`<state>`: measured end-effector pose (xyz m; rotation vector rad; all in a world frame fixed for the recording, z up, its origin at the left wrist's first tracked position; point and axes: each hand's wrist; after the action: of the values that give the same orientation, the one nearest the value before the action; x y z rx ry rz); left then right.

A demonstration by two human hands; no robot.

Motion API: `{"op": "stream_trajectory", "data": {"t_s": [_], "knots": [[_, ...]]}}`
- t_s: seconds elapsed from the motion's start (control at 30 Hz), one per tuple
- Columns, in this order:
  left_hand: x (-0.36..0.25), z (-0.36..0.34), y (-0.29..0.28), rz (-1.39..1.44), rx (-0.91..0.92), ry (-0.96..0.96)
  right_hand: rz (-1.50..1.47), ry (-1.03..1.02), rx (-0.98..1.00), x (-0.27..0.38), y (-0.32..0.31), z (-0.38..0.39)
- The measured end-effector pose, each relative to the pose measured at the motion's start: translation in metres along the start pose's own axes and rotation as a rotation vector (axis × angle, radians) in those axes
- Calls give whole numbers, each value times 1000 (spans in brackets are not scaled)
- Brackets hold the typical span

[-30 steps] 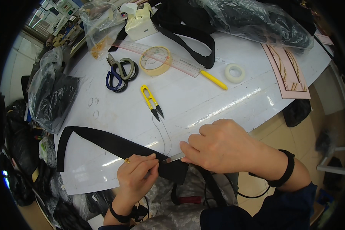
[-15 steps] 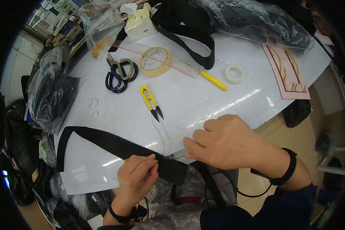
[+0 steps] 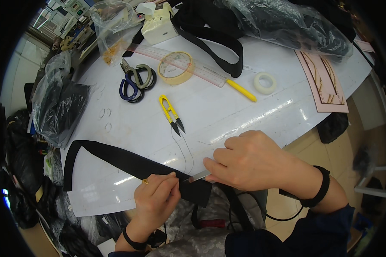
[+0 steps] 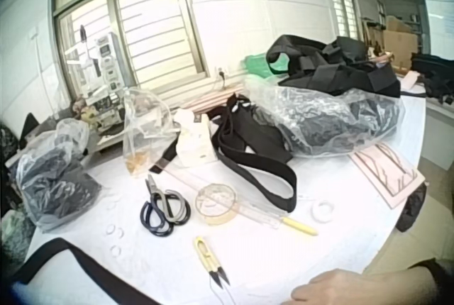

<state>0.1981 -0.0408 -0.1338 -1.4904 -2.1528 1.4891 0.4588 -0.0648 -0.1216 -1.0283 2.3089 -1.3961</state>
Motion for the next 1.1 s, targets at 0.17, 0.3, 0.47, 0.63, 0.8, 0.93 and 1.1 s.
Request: {"op": "stream_trajectory", "data": {"t_s": [0.17, 0.3, 0.47, 0.63, 0.8, 0.93, 1.1], "knots": [[1, -1, -1, 3, 7, 11, -29, 32, 8, -1, -1, -1], [2, -1, -1, 19, 6, 0, -28, 35, 26, -3, -3, -2], [2, -1, -2, 20, 21, -20, 28, 15, 20, -6, -8, -4], [2, -1, -2, 54, 4, -48, 22, 28, 13, -7, -9, -3], [-9, 0, 4, -47, -3, -72, 20, 39, 27, -7, -9, 0], [-7, 0, 3, -33, -25, -84, 3, 57, 17, -6, -11, 2], [-8, -3, -1, -5, 3, -107, -34, 38, 12, -5, -3, -2]]}}
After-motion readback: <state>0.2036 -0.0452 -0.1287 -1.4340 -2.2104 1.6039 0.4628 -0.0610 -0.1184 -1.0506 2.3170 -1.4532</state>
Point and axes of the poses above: each hand's wrist, its own z-axis away from the middle knuckle, its own y-axis out of the palm, x = y × z, and after that the axes turned 8 degrees about -x, right-handed
